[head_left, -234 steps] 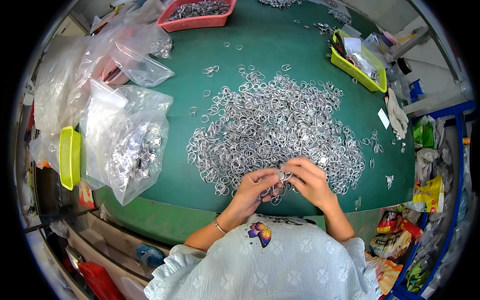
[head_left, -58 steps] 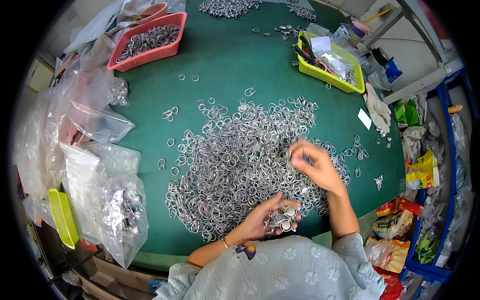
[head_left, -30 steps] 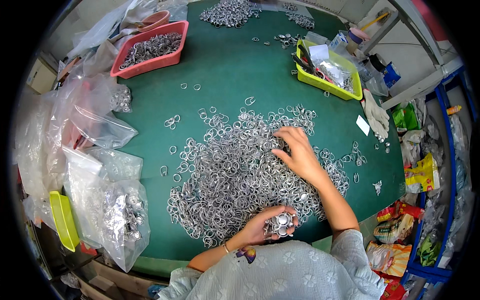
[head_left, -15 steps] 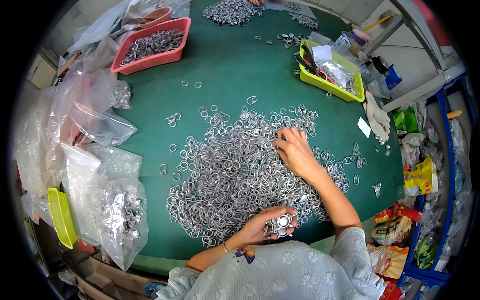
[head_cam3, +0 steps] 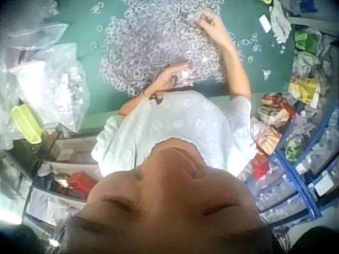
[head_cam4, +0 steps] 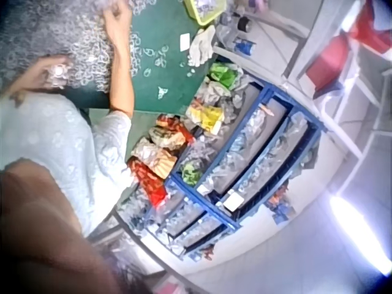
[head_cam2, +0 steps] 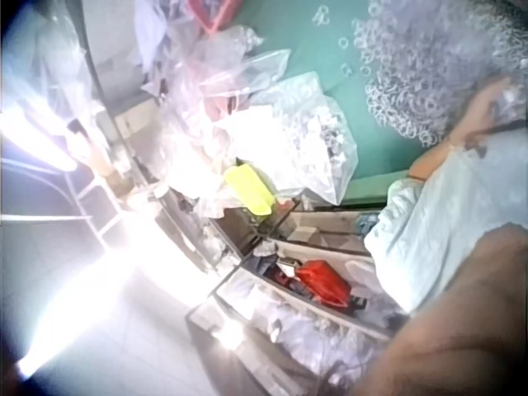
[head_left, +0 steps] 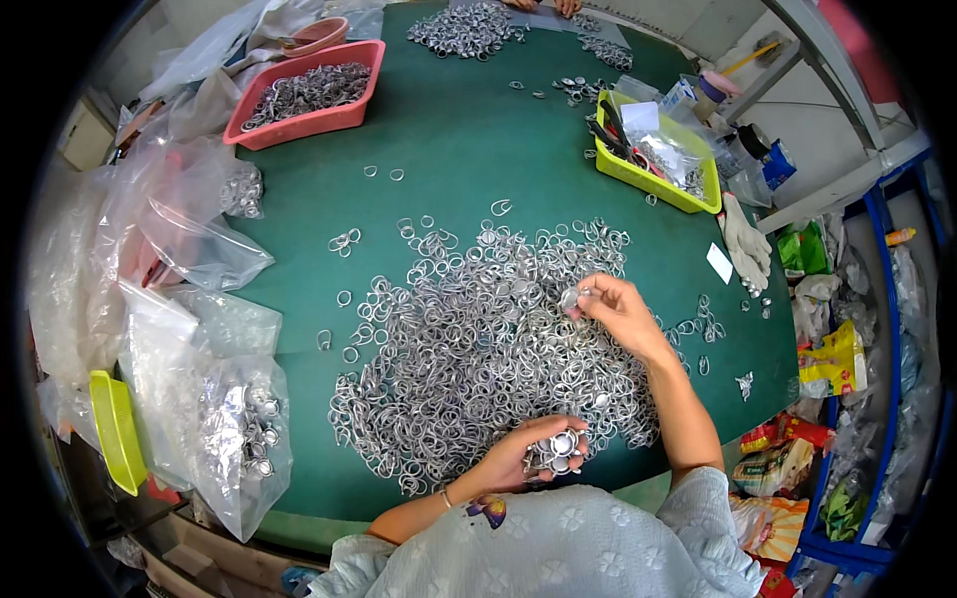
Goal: The person picks up individual small metal rings and attaches decorative metal charms to them by hand at a workstation.
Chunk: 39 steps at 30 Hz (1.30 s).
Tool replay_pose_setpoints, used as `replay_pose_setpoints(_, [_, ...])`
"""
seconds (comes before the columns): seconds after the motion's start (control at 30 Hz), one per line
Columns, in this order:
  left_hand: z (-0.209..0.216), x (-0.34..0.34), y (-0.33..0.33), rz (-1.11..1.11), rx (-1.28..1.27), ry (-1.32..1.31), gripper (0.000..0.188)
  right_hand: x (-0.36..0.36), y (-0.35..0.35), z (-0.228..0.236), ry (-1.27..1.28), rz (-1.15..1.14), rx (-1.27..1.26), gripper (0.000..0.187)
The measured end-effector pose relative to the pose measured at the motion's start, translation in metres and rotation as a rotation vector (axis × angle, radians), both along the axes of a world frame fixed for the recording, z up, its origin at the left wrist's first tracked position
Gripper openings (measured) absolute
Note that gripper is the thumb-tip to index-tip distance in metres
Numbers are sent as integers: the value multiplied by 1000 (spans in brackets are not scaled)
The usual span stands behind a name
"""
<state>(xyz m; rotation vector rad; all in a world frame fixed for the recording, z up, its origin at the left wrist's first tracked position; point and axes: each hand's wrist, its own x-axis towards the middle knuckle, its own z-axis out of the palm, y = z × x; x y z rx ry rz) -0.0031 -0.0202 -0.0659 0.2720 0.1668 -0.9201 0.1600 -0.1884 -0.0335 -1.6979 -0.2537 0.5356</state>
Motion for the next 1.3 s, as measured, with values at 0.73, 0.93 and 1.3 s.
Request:
replay_pose_setpoints(0.73, [4,2,2,-4,-17,-51,41,-5,34,25,-582,138,-439,23])
replay_pose_setpoints(0.93, [-6,2,-2,-56,62,-54,39,15,50,-14,-925,281,-670,20])
replay_pose_setpoints(1.3, [0,4,1,217,-19,207,42,-16,27,49,-326,695,-149,21])
